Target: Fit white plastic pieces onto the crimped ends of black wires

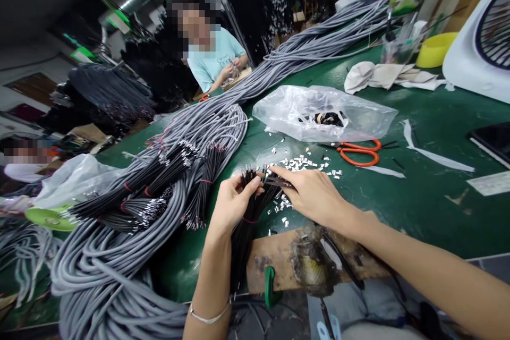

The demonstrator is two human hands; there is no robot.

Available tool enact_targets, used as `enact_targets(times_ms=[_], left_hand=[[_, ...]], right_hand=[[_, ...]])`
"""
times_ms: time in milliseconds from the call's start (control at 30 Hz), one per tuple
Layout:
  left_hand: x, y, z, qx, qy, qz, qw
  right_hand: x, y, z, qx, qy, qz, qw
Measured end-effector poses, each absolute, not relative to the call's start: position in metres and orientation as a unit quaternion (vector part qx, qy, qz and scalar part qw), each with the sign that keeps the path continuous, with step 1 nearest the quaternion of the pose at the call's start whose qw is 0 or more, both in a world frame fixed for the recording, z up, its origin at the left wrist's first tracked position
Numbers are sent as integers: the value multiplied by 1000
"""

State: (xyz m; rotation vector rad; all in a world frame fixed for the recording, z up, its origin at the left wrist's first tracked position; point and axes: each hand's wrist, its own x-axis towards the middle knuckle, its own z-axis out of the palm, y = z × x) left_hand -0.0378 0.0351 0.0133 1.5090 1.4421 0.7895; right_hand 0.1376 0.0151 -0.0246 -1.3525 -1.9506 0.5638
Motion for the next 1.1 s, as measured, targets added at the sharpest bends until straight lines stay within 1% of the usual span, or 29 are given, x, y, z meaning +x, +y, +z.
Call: enact_targets(times_ms=[133, 300, 400, 533, 633, 700, 800, 867, 1100], left_hand=[[-31, 30, 18, 604, 582, 309, 448], [-23, 26, 21, 575, 604, 330, 442], [-21, 25, 20, 560, 609, 362, 429], [-21, 24, 17, 569, 625, 377, 380], [-22, 24, 16, 582, 618, 391, 354], [-23, 25, 17, 585, 600, 393, 379], [-24, 26, 18, 571, 569, 374, 458], [-24, 27, 19, 554, 562, 373, 488], [-23, 29, 20, 535, 562, 404, 484]], right_hand=[[138, 13, -19, -488, -721, 275, 408], [138, 10, -5, -465, -694, 316, 449], [138, 9, 1, -456, -690, 316, 464], [138, 7, 1, -441, -692, 318, 475], [137, 6, -4, -441, -696, 319, 468], [137, 5, -8, -459, -700, 312, 449], [138, 7, -14, -484, -703, 307, 421], [139, 8, -16, -484, -703, 317, 413], [138, 7, -11, -453, -694, 355, 432]])
